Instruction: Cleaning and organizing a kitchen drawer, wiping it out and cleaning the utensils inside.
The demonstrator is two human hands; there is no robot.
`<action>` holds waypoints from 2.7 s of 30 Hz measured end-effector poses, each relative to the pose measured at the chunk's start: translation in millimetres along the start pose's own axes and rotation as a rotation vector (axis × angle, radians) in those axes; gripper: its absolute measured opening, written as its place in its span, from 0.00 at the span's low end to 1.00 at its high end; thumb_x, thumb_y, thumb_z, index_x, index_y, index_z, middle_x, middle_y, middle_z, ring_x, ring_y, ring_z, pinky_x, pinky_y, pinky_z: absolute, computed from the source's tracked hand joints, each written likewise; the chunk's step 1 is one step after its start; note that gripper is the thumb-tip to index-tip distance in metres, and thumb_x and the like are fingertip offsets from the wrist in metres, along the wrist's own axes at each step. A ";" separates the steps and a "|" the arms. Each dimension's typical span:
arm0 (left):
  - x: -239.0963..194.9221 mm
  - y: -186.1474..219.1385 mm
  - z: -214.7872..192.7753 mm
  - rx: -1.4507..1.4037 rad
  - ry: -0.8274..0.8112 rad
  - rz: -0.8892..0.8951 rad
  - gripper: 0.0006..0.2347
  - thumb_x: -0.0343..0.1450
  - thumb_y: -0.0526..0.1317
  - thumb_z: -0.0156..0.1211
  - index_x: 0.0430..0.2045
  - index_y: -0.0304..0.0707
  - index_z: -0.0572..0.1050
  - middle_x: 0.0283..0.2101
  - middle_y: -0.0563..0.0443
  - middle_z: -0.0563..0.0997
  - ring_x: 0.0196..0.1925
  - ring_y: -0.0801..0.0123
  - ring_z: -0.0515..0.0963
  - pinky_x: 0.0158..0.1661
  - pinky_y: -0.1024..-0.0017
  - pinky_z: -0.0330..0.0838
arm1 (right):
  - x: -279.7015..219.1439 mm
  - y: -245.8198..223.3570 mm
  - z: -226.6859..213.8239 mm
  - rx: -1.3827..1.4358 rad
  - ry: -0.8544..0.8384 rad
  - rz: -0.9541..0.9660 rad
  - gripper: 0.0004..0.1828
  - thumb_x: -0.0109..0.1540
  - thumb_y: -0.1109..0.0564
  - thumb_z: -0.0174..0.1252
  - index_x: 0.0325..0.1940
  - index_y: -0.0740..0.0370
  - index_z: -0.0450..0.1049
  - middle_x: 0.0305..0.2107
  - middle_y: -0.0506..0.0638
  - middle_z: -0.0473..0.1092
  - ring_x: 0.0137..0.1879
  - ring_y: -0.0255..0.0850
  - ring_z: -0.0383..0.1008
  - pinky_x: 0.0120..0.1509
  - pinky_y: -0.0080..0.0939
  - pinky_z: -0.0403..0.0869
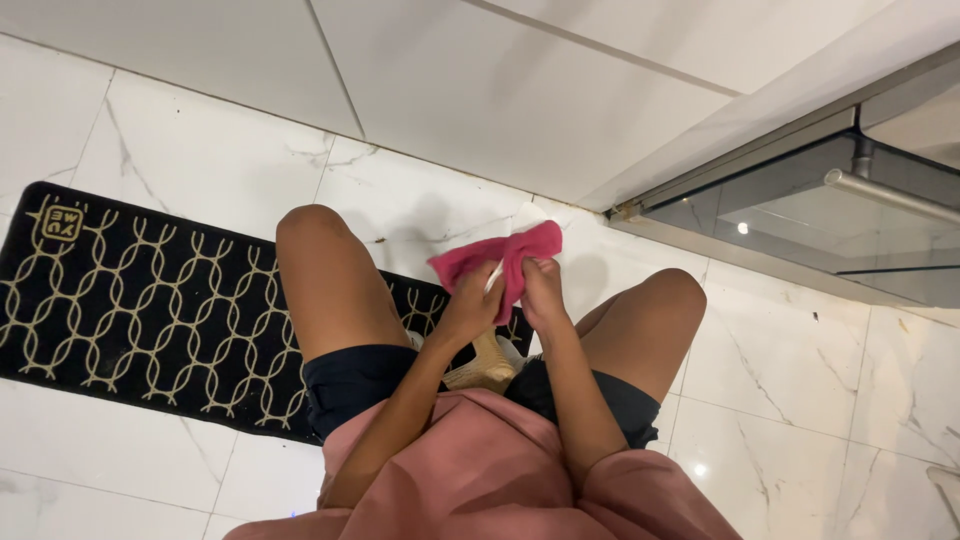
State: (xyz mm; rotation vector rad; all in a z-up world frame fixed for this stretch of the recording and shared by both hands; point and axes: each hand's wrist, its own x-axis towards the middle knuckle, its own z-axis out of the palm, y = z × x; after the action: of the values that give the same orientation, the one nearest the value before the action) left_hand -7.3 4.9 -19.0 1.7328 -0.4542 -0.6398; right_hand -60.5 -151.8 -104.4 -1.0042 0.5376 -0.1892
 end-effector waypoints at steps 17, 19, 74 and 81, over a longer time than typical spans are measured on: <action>32.9 44.8 -42.4 -0.289 0.138 0.050 0.20 0.81 0.51 0.52 0.25 0.32 0.67 0.22 0.53 0.64 0.25 0.70 0.62 0.27 0.69 0.61 | 41.7 -49.8 -108.0 0.562 0.141 -0.344 0.17 0.76 0.46 0.43 0.56 0.61 0.69 0.43 0.52 0.69 0.48 0.47 0.73 0.58 0.54 0.75; 63.9 69.6 -41.9 -0.479 0.161 0.042 0.23 0.84 0.54 0.45 0.23 0.36 0.62 0.22 0.54 0.63 0.25 0.73 0.62 0.27 0.72 0.61 | 40.1 -52.6 -94.8 0.559 -0.028 -0.394 0.18 0.78 0.47 0.42 0.56 0.62 0.70 0.45 0.54 0.70 0.48 0.49 0.73 0.53 0.53 0.73; -13.2 175.8 -60.3 -0.697 0.183 0.299 0.12 0.77 0.43 0.58 0.35 0.28 0.76 0.21 0.58 0.68 0.21 0.79 0.63 0.23 0.77 0.57 | 82.1 5.8 -55.6 0.684 0.299 -0.058 0.30 0.69 0.35 0.40 0.63 0.58 0.65 0.56 0.50 0.69 0.64 0.46 0.68 0.71 0.53 0.66; -85.4 154.5 -78.9 -0.579 0.115 0.165 0.13 0.76 0.39 0.62 0.42 0.19 0.80 0.24 0.57 0.72 0.22 0.82 0.62 0.23 0.80 0.57 | 83.2 15.9 -43.6 0.631 0.226 -0.001 0.30 0.69 0.35 0.40 0.63 0.59 0.65 0.56 0.50 0.69 0.64 0.46 0.68 0.71 0.53 0.66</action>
State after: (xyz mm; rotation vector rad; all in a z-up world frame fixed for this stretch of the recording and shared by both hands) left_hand -18.9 77.7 159.8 1.1619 -0.2887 -0.4878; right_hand -13.1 -208.5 -164.5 -0.3695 0.6296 -0.4455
